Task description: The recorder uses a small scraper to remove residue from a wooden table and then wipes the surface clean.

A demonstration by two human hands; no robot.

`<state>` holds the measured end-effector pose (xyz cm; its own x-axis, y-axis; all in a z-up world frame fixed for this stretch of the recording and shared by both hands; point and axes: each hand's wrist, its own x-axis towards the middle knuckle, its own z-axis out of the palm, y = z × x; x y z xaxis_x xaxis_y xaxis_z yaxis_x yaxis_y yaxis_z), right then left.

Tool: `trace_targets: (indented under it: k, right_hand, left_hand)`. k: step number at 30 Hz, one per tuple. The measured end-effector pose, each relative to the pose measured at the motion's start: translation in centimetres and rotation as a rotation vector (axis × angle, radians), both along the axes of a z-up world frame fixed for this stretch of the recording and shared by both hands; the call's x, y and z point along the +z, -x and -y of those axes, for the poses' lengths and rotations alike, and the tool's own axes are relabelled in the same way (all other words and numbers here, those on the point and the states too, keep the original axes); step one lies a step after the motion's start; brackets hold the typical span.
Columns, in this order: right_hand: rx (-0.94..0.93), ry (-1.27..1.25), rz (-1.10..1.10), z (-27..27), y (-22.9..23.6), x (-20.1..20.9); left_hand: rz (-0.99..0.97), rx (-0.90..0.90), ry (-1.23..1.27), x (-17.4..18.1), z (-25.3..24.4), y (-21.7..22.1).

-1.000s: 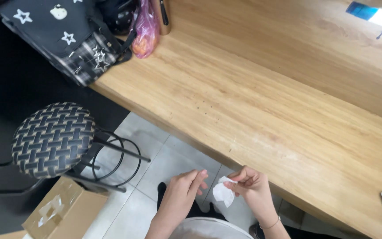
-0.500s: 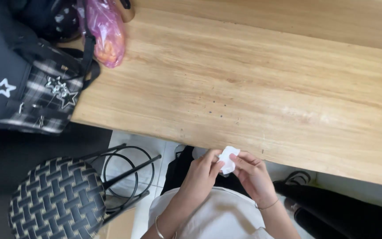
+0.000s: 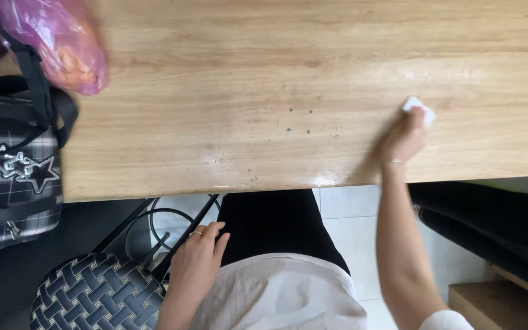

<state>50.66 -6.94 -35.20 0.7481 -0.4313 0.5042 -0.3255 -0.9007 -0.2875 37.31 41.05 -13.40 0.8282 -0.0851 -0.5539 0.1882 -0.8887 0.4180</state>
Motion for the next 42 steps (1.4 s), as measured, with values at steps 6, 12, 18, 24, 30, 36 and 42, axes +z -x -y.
trace_targets:
  k: [6,12,18,24,30,36,42]
  right_hand:
    - [0.810,-0.247,-0.248,-25.8,11.7,4.7]
    - [0.214,-0.387,-0.113,-9.4,9.7,8.4]
    - [0.037,-1.445,0.269,-2.3,7.7,0.0]
    - [1.197,-0.236,-0.318,-22.6,14.7,6.9]
    - [0.408,-0.195,-0.046,-3.2,4.4,10.0]
    - [-0.297,-0.410,-0.078,18.8,-3.6,1.3]
    - [0.859,-0.046,-0.223,-19.7,2.1,1.5]
  left_hand:
    - [-0.043,-0.016,0.043,-0.5,0.5,-0.4]
    - [0.039,0.033,0.116,-0.3,1.1,-0.5]
    - [-0.054,-0.010,0.024,-0.8,2.3,0.1]
    - [-0.063,-0.031,0.019,-0.1,3.8,-1.1]
    - [-0.082,-0.028,-0.027,-0.2,4.4,-1.3]
    - [-0.202,-0.045,-0.174,-1.5,4.2,1.3]
    - [-0.387,-0.151,-0.308,-3.8,4.3,2.5]
